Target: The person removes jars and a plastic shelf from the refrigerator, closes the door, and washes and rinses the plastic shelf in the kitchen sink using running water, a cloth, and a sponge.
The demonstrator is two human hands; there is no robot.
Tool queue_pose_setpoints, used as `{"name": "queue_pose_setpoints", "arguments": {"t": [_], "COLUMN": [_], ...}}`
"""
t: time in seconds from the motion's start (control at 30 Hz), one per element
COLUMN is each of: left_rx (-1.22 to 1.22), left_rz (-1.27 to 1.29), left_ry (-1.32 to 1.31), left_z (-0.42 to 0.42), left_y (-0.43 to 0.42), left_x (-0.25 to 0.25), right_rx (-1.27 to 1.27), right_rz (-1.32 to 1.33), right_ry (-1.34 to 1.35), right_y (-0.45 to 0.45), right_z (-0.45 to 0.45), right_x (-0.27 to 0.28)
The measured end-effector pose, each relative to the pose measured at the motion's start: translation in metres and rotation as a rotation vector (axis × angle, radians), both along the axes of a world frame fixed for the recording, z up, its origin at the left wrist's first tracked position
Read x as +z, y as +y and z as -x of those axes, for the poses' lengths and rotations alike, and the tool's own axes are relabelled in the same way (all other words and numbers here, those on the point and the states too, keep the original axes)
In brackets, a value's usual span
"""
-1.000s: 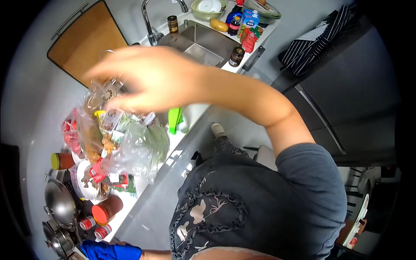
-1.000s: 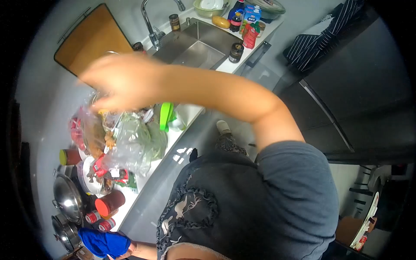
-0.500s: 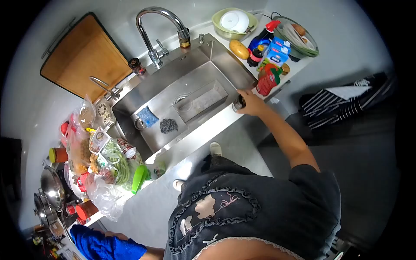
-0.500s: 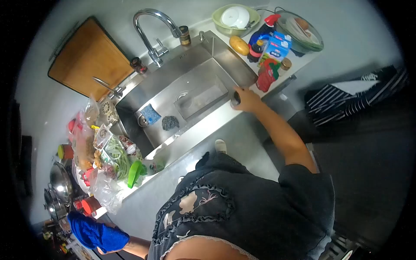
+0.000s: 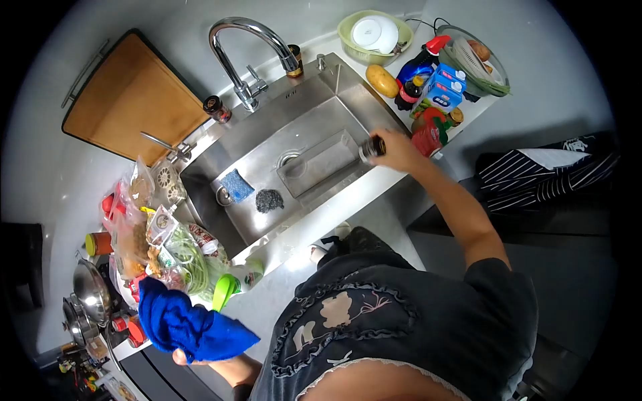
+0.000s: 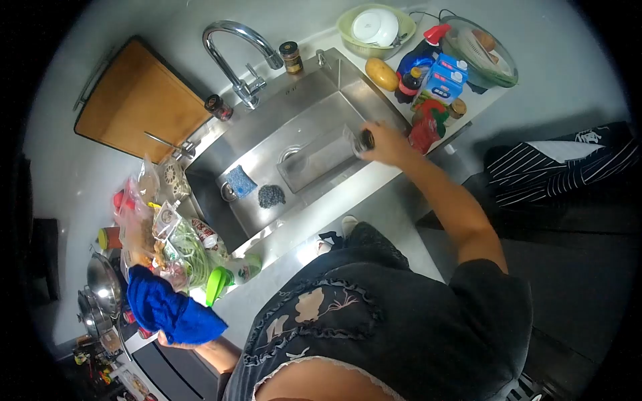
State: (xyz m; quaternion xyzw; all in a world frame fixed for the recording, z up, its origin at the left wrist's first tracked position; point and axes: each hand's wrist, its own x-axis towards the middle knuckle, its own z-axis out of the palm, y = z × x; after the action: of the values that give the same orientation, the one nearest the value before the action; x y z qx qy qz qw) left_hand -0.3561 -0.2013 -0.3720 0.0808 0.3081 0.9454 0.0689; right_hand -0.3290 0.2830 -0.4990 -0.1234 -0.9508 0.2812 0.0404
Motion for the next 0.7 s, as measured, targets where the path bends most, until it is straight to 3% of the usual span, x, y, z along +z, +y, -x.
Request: {"name": "queue_pose_setpoints", "arguments": {"t": [0.13, 0.17, 0.3, 0.57, 0.7], "left_rx": [0.007, 0.01, 0.075, 0.351, 0.329], "left_rz": [0.013, 0.019, 0.033, 0.107, 0.043], "left_ry": [-0.062, -0.086, -0.193, -0.465, -0.512], "left_z": [-0.006, -0.011, -0.025, -0.017, -0.011], "left_y": [0.031, 0.043, 0.083, 0.182, 0.2], "left_x": [0.001, 0.002, -0.007, -0.057, -0.075], "right_rx": [-0.034, -0.083, -0.118, -0.158, -0.114], "right_rz": [0.009, -0.15, -0.235, -0.363, -0.373], "right_ry": [0.189, 0.208, 0.185, -0.003, -0.156], "right_y": [0.023, 0.03, 0.088, 0.156, 0.184], "right_z": [0.085, 0.11, 0.231, 0.385, 0.423], "right_x": [0.051, 0.063, 0.061, -0.014, -0.058]}}
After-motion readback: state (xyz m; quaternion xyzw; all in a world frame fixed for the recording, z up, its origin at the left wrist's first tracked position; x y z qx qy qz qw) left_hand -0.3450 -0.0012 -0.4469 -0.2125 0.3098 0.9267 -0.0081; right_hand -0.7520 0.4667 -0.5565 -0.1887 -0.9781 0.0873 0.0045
